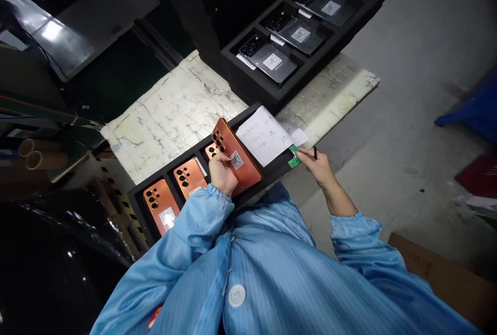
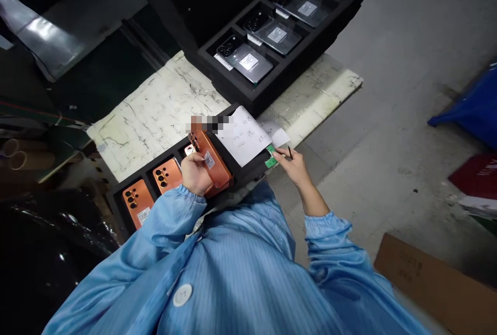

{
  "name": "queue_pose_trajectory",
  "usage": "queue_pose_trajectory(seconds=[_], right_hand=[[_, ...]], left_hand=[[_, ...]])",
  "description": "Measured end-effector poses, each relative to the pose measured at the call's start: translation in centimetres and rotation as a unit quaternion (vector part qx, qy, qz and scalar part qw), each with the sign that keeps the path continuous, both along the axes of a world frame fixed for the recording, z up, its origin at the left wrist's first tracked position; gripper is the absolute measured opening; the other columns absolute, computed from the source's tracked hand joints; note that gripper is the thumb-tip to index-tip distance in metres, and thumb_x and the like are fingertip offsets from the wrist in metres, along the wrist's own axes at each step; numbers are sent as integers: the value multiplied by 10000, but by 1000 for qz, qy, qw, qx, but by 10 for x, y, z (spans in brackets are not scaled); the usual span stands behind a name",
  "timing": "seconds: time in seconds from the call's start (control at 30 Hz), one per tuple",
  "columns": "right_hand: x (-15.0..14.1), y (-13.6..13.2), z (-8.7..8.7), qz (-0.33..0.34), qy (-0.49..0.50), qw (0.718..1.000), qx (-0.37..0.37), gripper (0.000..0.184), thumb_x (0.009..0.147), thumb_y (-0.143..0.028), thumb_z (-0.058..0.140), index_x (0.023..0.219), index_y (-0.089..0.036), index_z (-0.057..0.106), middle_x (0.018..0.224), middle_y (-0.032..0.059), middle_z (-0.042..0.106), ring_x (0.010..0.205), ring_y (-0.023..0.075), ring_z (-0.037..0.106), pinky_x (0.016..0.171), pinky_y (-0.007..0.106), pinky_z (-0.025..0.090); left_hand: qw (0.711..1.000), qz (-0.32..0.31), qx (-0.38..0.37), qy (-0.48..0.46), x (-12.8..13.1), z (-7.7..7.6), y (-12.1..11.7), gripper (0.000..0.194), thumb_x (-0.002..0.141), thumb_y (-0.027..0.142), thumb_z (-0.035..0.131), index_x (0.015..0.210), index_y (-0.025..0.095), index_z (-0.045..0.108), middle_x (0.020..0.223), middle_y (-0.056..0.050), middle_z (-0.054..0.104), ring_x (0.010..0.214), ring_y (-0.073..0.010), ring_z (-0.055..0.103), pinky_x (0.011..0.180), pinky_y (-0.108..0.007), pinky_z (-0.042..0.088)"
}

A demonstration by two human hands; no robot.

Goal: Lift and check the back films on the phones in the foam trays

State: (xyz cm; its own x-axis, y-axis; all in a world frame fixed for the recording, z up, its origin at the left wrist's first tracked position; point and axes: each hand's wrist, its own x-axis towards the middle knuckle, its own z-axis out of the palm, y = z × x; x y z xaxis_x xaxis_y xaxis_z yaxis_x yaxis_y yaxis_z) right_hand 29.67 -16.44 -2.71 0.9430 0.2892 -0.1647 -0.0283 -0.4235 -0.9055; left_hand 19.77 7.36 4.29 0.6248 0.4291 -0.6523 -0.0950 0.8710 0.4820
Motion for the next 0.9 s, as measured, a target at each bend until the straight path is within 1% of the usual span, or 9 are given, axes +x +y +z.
queue_pose_trajectory(seconds=[0.07, 0.13, 0.3, 0.43, 0.57, 0.63, 0.77, 0.83, 0.9], right_hand=[[-2, 1, -1, 3, -13, 1000, 5, 636, 644, -646, 658, 993, -116, 707, 968, 109, 644, 874, 228, 588, 760, 339, 481], [-4, 1, -2, 6, -31, 999, 5, 627, 630, -635, 675, 979, -116, 710, 976, 113, 634, 907, 235, 580, 790, 347, 473], [-7, 0, -6, 28, -53, 998, 12, 587, 707, -608, 639, 1031, -120, 692, 998, 114, 613, 865, 206, 577, 660, 293, 467], [-8, -2, -11, 32, -42, 999, 12, 583, 723, -607, 638, 1062, -135, 685, 1034, 113, 601, 782, 175, 569, 579, 268, 443], [-7, -4, -17, 43, -40, 998, 33, 573, 733, -603, 633, 1066, -139, 678, 1080, 122, 598, 954, 224, 581, 709, 302, 493], [-6, -4, -19, 52, -29, 997, 47, 575, 742, -587, 636, 1091, -131, 666, 1112, 131, 587, 978, 230, 585, 755, 320, 502], [-7, -2, -23, 58, -24, 996, 66, 584, 747, -557, 653, 1144, -130, 640, 1163, 143, 562, 992, 236, 593, 815, 341, 513], [-8, 0, -23, 55, -44, 995, 76, 588, 741, -553, 662, 1146, -128, 640, 1158, 144, 567, 1033, 246, 583, 902, 370, 489], [-9, 2, -24, 52, -56, 993, 87, 585, 737, -547, 670, 1145, -129, 641, 1159, 143, 572, 1051, 245, 580, 960, 388, 461]], left_hand=[[1000, 13, 3, 5, 2, 0, 0, 141, 461, 80, 444, 566, 166, 408, 568, 30, 519, 520, -94, 510, 593, -234, 445], [1000, 14, 3, 5, 4, -1, -2, 130, 468, 82, 444, 554, 165, 392, 557, 29, 498, 510, -89, 494, 574, -231, 432], [999, -39, -16, -23, 8, 4, -11, 103, 489, 140, 435, 586, 172, 441, 517, 10, 395, 463, -107, 417, 484, -237, 360], [993, -95, -20, -74, 9, 8, -17, 217, 504, 182, 426, 690, 177, 538, 496, 10, 323, 434, -118, 340, 433, -229, 280], [992, -95, -16, -80, 14, 6, -24, 139, 512, 192, 428, 636, 189, 490, 504, 9, 300, 439, -122, 320, 430, -233, 274], [997, -61, 14, -51, 18, 4, -28, 104, 497, 177, 446, 600, 188, 447, 512, 13, 322, 455, -113, 344, 451, -229, 313], [995, 18, 102, 12, 26, 1, -36, 220, 440, 93, 472, 647, 165, 478, 617, 33, 477, 553, -76, 452, 573, -188, 407], [992, 6, 128, 17, 27, -1, -39, 302, 424, 69, 465, 707, 161, 520, 711, 28, 559, 634, -85, 511, 623, -186, 430], [984, -38, 168, 33, 27, -1, -41, 387, 427, 61, 458, 786, 167, 554, 768, 19, 601, 692, -115, 549, 631, -206, 443]])
